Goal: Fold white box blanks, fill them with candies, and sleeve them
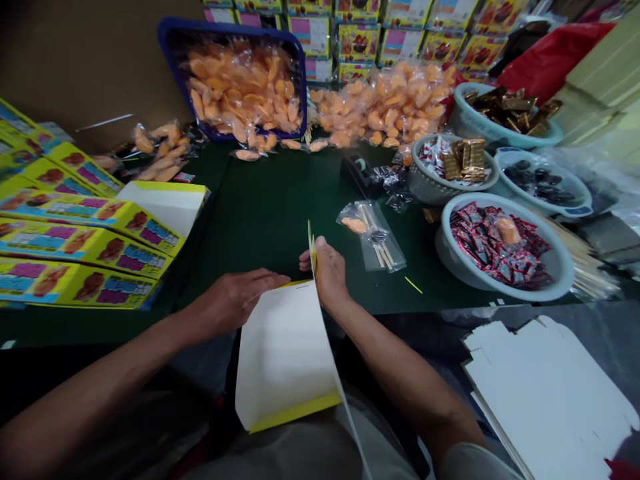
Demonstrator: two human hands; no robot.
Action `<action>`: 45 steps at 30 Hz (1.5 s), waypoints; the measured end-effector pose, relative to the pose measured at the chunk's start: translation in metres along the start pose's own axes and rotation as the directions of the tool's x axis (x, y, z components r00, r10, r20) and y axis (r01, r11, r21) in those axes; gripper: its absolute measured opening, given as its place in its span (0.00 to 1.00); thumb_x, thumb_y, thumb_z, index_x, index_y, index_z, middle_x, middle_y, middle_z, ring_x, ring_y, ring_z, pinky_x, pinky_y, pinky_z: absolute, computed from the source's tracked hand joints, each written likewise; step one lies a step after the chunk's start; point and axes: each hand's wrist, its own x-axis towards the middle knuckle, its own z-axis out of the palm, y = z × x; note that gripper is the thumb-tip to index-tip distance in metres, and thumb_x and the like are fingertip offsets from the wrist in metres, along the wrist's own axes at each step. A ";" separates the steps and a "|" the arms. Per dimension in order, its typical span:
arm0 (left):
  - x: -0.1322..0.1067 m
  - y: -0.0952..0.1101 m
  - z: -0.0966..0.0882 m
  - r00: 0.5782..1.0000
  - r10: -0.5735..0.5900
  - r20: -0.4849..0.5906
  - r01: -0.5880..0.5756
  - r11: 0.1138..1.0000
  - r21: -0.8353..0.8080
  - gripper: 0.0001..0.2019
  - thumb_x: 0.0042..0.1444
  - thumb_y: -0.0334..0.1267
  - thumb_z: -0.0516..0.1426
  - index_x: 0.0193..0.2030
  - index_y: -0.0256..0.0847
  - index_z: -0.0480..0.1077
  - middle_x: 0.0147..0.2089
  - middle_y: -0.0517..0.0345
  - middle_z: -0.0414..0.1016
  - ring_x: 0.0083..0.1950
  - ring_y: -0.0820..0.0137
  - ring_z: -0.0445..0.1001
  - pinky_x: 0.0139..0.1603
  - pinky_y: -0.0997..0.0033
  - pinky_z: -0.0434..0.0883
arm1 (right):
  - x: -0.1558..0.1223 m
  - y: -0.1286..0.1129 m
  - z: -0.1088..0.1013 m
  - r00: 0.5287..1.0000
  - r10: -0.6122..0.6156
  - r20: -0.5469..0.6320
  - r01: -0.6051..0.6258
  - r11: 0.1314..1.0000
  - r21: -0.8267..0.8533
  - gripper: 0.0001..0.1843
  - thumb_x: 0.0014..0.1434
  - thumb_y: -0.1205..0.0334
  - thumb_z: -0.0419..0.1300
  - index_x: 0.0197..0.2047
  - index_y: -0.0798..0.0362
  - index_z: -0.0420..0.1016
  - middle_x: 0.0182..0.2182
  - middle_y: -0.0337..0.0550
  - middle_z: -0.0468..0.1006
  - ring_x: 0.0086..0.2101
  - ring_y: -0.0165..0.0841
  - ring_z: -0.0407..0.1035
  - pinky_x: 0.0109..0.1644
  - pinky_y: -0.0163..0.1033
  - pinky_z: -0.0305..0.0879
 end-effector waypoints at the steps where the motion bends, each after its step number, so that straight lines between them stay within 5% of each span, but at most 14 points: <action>1: -0.002 -0.001 0.002 1.000 0.022 0.012 -0.022 0.999 0.029 0.25 0.72 0.33 0.49 0.73 0.54 0.64 0.66 0.54 0.76 0.60 0.66 0.79 0.53 0.68 0.76 | 0.000 0.000 0.001 0.999 -0.004 -0.035 0.005 1.000 0.017 0.30 0.70 0.34 0.55 0.32 0.53 0.76 0.29 0.42 0.77 0.33 0.33 0.73 0.42 0.40 0.71; 6: -0.012 -0.002 0.008 0.990 0.020 0.137 -0.059 0.957 0.285 0.42 0.66 0.23 0.47 0.82 0.66 0.46 0.76 0.52 0.66 0.69 0.59 0.74 0.59 0.62 0.77 | -0.003 -0.009 0.003 1.000 -0.026 -0.002 0.026 0.995 0.094 0.32 0.61 0.29 0.62 0.27 0.52 0.72 0.29 0.42 0.77 0.32 0.33 0.72 0.42 0.40 0.71; 10: -0.015 0.006 0.009 0.976 -0.016 0.217 -0.065 0.930 0.363 0.48 0.63 0.20 0.46 0.83 0.67 0.37 0.83 0.50 0.53 0.76 0.54 0.66 0.68 0.52 0.72 | -0.002 -0.013 0.000 0.993 0.073 0.094 -0.083 0.991 0.107 0.33 0.60 0.27 0.63 0.29 0.52 0.73 0.30 0.41 0.78 0.33 0.32 0.72 0.45 0.39 0.71; 12: -0.016 0.012 0.008 0.968 -0.054 0.245 -0.032 0.942 0.335 0.45 0.67 0.26 0.48 0.83 0.66 0.35 0.85 0.49 0.46 0.80 0.51 0.59 0.73 0.44 0.68 | -0.001 -0.014 -0.002 0.988 0.106 0.112 -0.119 0.985 0.126 0.33 0.58 0.28 0.65 0.30 0.53 0.74 0.31 0.41 0.79 0.34 0.32 0.72 0.46 0.39 0.72; 15: -0.017 0.020 0.008 0.962 -0.080 0.260 0.019 0.973 0.229 0.38 0.73 0.47 0.52 0.83 0.62 0.38 0.86 0.49 0.40 0.83 0.44 0.50 0.74 0.31 0.63 | -0.001 -0.015 -0.006 0.986 0.075 0.151 -0.097 0.984 0.146 0.32 0.57 0.28 0.66 0.31 0.53 0.75 0.32 0.41 0.80 0.34 0.32 0.73 0.47 0.39 0.73; 17: -0.015 0.022 0.010 0.977 -0.059 0.206 0.029 0.989 0.145 0.32 0.75 0.52 0.49 0.83 0.59 0.46 0.85 0.50 0.45 0.83 0.47 0.50 0.76 0.32 0.62 | -0.002 -0.014 -0.008 0.982 0.041 0.187 -0.068 0.988 0.140 0.32 0.57 0.28 0.66 0.31 0.53 0.77 0.31 0.41 0.80 0.33 0.32 0.74 0.45 0.38 0.73; 22: 0.003 0.018 0.018 0.996 -0.090 0.023 0.089 0.994 0.064 0.23 0.74 0.37 0.47 0.72 0.50 0.68 0.73 0.50 0.71 0.70 0.58 0.73 0.68 0.51 0.73 | -0.004 -0.004 -0.008 0.967 -0.018 0.255 -0.030 0.983 0.182 0.31 0.63 0.30 0.63 0.37 0.53 0.81 0.34 0.44 0.83 0.35 0.34 0.77 0.45 0.39 0.73; 26: 0.033 0.014 0.007 0.953 -0.263 0.149 0.234 0.954 0.190 0.20 0.67 0.37 0.54 0.64 0.40 0.70 0.60 0.43 0.80 0.58 0.51 0.81 0.53 0.51 0.78 | -0.006 0.003 -0.006 0.937 -0.051 0.344 -0.032 0.972 0.232 0.30 0.66 0.31 0.61 0.47 0.51 0.84 0.45 0.46 0.85 0.45 0.37 0.79 0.59 0.45 0.72; 30: 0.056 0.011 -0.003 0.932 -0.238 0.274 0.162 0.948 0.274 0.12 0.64 0.36 0.54 0.50 0.41 0.77 0.52 0.44 0.83 0.54 0.48 0.82 0.50 0.52 0.76 | -0.011 0.006 -0.006 0.936 -0.079 0.344 0.001 0.975 0.223 0.26 0.70 0.37 0.60 0.56 0.47 0.82 0.54 0.46 0.84 0.53 0.39 0.77 0.66 0.46 0.69; 33: 0.063 0.010 0.000 0.929 -0.242 0.278 0.155 0.940 0.303 0.13 0.65 0.38 0.54 0.48 0.41 0.78 0.47 0.42 0.84 0.48 0.48 0.83 0.46 0.52 0.76 | -0.016 0.006 -0.007 0.954 -0.073 0.291 0.007 0.975 0.221 0.25 0.71 0.38 0.59 0.60 0.44 0.79 0.58 0.45 0.82 0.57 0.39 0.76 0.70 0.48 0.67; 40: 0.072 0.016 0.018 0.956 -0.171 0.239 0.090 0.944 0.319 0.21 0.72 0.42 0.45 0.63 0.40 0.70 0.57 0.39 0.80 0.50 0.48 0.81 0.44 0.52 0.75 | -0.012 0.001 -0.013 0.945 -0.134 0.297 0.096 0.986 0.138 0.22 0.70 0.38 0.60 0.56 0.43 0.80 0.56 0.42 0.82 0.61 0.40 0.73 0.73 0.50 0.63; 45: 0.081 0.017 0.024 0.958 -0.139 0.251 0.053 0.946 0.321 0.20 0.69 0.37 0.47 0.61 0.39 0.72 0.50 0.40 0.81 0.44 0.50 0.81 0.39 0.54 0.73 | -0.006 0.008 -0.015 0.953 -0.131 0.274 0.092 0.984 0.152 0.23 0.70 0.35 0.58 0.54 0.42 0.80 0.55 0.41 0.82 0.60 0.39 0.73 0.71 0.49 0.64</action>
